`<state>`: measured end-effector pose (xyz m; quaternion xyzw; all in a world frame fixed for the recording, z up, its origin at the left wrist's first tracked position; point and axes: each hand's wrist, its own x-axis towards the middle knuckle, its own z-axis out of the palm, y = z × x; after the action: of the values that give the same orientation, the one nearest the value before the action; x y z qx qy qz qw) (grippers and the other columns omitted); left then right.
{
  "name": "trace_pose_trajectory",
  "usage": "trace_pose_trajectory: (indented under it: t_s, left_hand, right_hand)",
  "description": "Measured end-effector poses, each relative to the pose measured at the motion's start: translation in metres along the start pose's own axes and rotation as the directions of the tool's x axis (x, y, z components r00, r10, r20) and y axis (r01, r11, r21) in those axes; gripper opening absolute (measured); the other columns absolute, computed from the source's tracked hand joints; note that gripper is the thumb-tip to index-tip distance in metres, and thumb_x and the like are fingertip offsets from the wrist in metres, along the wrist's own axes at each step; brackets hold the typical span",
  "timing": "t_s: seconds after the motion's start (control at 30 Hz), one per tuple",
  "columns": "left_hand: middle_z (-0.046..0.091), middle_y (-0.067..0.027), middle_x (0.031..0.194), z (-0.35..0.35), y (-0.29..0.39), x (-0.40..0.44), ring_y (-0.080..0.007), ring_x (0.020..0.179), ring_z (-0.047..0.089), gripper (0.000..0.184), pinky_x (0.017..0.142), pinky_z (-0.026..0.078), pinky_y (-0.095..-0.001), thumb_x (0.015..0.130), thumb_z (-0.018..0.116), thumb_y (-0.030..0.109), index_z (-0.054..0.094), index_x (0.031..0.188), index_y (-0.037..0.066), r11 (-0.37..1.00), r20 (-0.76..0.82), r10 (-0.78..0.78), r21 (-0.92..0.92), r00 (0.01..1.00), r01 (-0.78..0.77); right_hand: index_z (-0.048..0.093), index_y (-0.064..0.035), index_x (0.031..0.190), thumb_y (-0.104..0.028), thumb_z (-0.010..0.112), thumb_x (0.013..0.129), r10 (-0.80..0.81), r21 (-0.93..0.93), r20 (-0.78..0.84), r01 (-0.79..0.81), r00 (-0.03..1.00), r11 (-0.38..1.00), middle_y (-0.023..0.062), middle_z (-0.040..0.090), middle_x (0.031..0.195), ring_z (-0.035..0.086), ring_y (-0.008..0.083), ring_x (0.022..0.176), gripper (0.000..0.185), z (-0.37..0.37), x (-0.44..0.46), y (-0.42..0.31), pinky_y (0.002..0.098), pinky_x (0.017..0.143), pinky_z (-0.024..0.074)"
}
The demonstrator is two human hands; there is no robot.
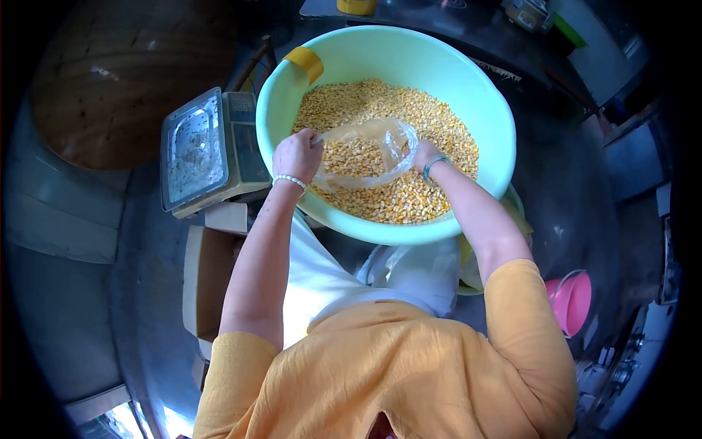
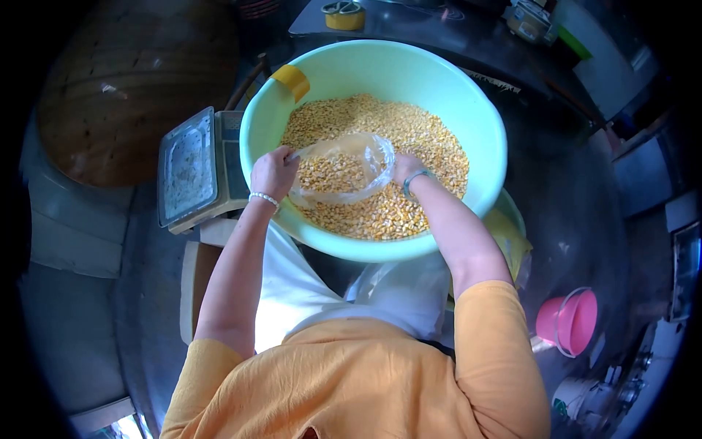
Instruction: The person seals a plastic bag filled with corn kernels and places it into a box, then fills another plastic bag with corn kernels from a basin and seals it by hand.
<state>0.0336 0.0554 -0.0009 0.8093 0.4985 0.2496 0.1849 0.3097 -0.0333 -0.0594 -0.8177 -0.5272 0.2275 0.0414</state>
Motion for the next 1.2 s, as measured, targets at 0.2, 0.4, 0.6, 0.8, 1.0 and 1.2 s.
trace_pose_trajectory:
  t_s: [0.2, 0.4, 0.6, 0.8, 1.0, 1.2]
  left_hand:
    - [0.064, -0.0160, 0.077, 0.000, 0.000, 0.000, -0.0318, 0.074, 0.061, 0.021, 0.071, 0.048, -0.0387, 0.077, 0.060, 0.025, 0.066, 0.083, 0.006, 1.000, 0.000, 0.006, 0.003, 1.000, -0.006]
    - [0.065, -0.0147, 0.076, -0.010, 0.009, -0.002, -0.0300, 0.074, 0.062, 0.031, 0.071, 0.048, -0.0374, 0.075, 0.062, 0.035, 0.066, 0.083, 0.005, 0.999, 0.053, -0.052, 0.004, 0.997, 0.052]
    - [0.066, -0.0153, 0.083, -0.009, 0.013, -0.006, -0.0305, 0.077, 0.063, 0.040, 0.073, 0.049, -0.0375, 0.073, 0.064, 0.037, 0.061, 0.100, 0.008, 0.992, 0.029, -0.036, 0.121, 0.999, 0.033]
    - [0.064, -0.0195, 0.088, -0.006, 0.013, -0.008, -0.0331, 0.081, 0.062, 0.041, 0.074, 0.048, -0.0400, 0.071, 0.061, 0.019, 0.053, 0.110, 0.009, 0.980, 0.040, -0.007, 0.199, 0.999, -0.001]
    - [0.062, -0.0203, 0.083, 0.002, 0.002, -0.005, -0.0359, 0.078, 0.060, 0.036, 0.074, 0.047, -0.0422, 0.068, 0.055, 0.005, 0.054, 0.105, 0.008, 0.996, -0.041, 0.030, 0.087, 0.999, -0.027]
    - [0.062, -0.0192, 0.079, 0.006, -0.006, -0.002, -0.0351, 0.077, 0.060, 0.029, 0.073, 0.047, -0.0423, 0.069, 0.054, 0.003, 0.058, 0.097, 0.008, 0.990, -0.139, 0.125, -0.046, 0.982, -0.133]
  right_hand:
    - [0.062, -0.0068, 0.102, -0.031, 0.050, 0.084, -0.029, -0.093, -0.091, 0.020, 0.995, 0.995, 0.0189, 0.060, 0.105, 0.057, 0.0355, 0.098, 0.033, 0.002, -0.010, -0.011, 0.0419, 0.086, 0.0463]
    - [0.062, -0.0057, 0.103, -0.026, 0.052, 0.084, 0.082, -0.126, -0.081, -0.092, 0.993, 0.988, 0.0192, 0.060, 0.107, 0.058, 0.0337, 0.100, 0.030, 0.005, -0.013, -0.015, 0.0408, 0.086, 0.0471]
    - [0.063, -0.0059, 0.102, -0.021, 0.051, 0.083, 0.101, -0.147, -0.080, -0.112, 0.992, 0.983, 0.0190, 0.060, 0.107, 0.059, 0.0336, 0.099, 0.028, 0.001, -0.020, -0.019, 0.0413, 0.086, 0.0474]
    - [0.066, -0.0044, 0.097, -0.019, 0.051, 0.081, 0.086, -0.078, -0.109, -0.094, 0.990, 0.992, 0.0208, 0.061, 0.102, 0.060, 0.0343, 0.095, 0.026, 0.008, -0.012, -0.010, 0.0415, 0.084, 0.0475]
    - [0.066, -0.0021, 0.092, -0.018, 0.050, 0.080, 0.149, 0.088, -0.207, -0.133, 0.967, 0.987, 0.0225, 0.061, 0.099, 0.060, 0.0349, 0.092, 0.026, 0.010, -0.009, -0.008, 0.0421, 0.082, 0.0476]
    - [0.067, -0.0032, 0.088, -0.021, 0.049, 0.080, 0.077, -0.017, -0.227, -0.084, 0.971, 0.996, 0.0225, 0.062, 0.095, 0.061, 0.0355, 0.090, 0.026, 0.006, -0.009, -0.007, 0.0423, 0.080, 0.0475]
